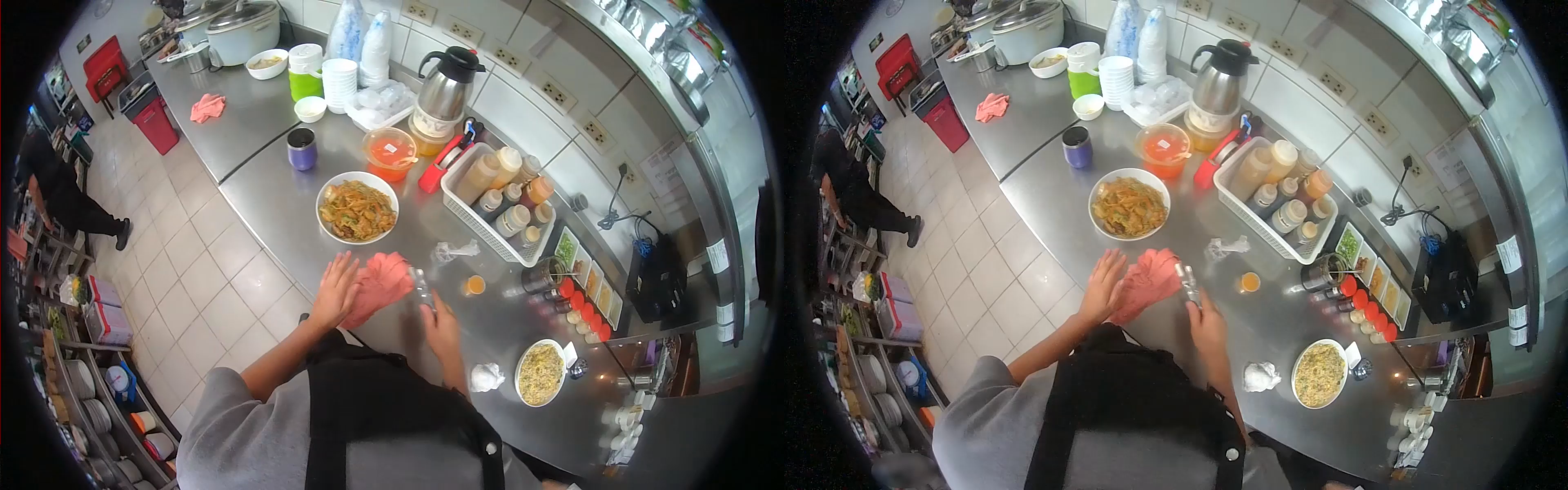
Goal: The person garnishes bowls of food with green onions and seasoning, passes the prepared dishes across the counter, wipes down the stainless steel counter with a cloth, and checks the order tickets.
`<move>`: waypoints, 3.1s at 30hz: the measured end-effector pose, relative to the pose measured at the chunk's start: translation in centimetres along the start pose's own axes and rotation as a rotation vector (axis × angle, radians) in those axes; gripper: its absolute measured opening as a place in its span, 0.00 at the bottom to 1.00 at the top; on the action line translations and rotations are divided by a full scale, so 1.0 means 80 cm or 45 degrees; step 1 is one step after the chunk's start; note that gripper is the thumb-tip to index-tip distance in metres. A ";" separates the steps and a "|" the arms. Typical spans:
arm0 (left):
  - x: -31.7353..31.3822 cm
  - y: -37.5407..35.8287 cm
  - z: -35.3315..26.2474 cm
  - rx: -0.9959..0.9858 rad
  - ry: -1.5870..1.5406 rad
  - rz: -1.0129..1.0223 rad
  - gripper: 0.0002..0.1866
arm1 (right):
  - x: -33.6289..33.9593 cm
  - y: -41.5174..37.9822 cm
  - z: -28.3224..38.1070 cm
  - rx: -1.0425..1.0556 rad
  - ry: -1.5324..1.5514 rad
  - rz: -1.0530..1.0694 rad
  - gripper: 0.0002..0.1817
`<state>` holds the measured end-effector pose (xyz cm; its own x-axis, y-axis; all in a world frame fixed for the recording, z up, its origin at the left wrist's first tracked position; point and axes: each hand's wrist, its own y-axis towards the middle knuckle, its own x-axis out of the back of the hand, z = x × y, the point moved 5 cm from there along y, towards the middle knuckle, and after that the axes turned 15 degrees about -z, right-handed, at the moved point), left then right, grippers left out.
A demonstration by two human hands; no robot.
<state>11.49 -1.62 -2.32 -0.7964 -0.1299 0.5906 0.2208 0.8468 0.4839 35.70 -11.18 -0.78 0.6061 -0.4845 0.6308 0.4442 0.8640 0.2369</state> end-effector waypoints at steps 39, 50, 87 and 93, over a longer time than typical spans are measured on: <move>0.108 -0.374 0.446 1.399 0.214 -0.174 0.12 | -0.085 0.162 0.109 0.138 -0.685 -0.127 0.18; 0.099 -0.381 0.437 1.495 0.086 -0.177 0.12 | -0.159 0.259 0.133 0.247 -0.691 -0.033 0.19; 0.117 -0.392 0.396 1.612 0.215 0.061 0.12 | -0.167 0.283 0.170 0.725 -0.658 0.131 0.14; 0.116 -0.390 0.414 1.580 0.238 0.040 0.12 | -0.137 0.279 0.194 0.643 -0.681 0.182 0.15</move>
<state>-21.45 -12.17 -33.32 -0.6864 -0.0856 0.7222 -0.5204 0.7516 -0.4054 28.72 15.49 9.10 0.1744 -0.3414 0.9236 -0.0501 0.9337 0.3546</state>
